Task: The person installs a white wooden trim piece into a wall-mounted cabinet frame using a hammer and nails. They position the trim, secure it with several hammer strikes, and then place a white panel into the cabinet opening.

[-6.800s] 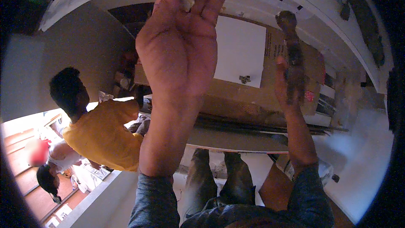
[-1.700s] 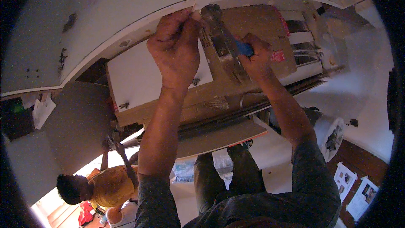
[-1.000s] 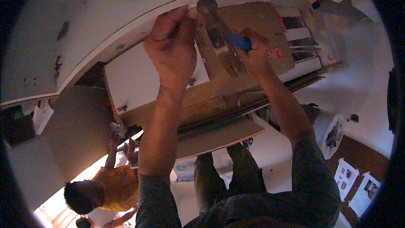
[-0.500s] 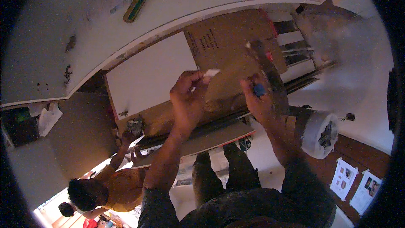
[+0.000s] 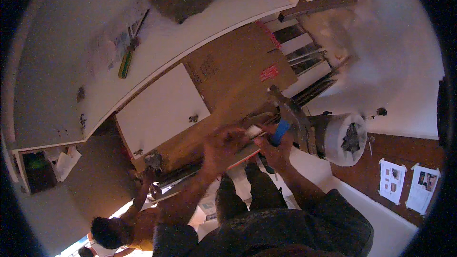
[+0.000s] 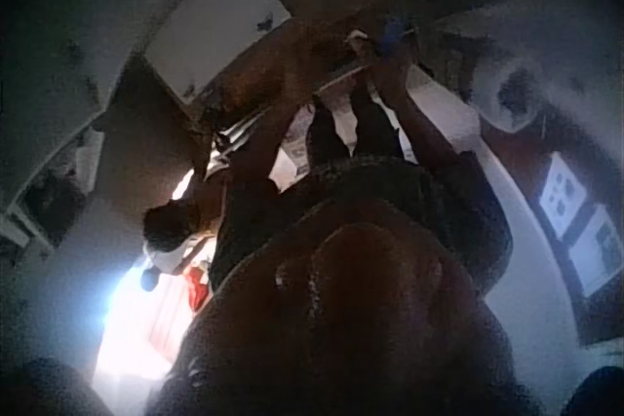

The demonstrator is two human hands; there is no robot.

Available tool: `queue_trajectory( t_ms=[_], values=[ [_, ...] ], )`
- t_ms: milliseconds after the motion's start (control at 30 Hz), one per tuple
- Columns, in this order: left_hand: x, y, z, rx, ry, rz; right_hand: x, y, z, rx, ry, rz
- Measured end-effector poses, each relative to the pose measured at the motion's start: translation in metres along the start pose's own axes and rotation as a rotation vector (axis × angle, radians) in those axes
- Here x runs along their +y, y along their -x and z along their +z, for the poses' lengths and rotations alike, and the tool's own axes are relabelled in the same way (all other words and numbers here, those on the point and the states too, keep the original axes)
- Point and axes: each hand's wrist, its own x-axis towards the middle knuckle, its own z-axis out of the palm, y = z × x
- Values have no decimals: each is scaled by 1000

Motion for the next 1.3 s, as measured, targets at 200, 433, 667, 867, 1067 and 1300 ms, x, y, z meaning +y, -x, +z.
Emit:
queue_trajectory(
  t_ms=[200,433,667,867,1067,1300],
  values=[
    [0,7,53,49,-308,219,45,25,-44,113,1,-73],
    [71,-140,19,391,-1196,828,24,43,-115,181,189,114],
    [100,-247,33,414,-1452,955,2,86,-133,220,328,-50],
    [140,-261,70,327,-1393,762,16,125,-152,278,325,126],
    [147,-267,64,290,-1460,755,16,163,-158,337,358,208],
    [146,-238,26,222,-1488,729,11,200,-147,400,361,176]
  ],
)
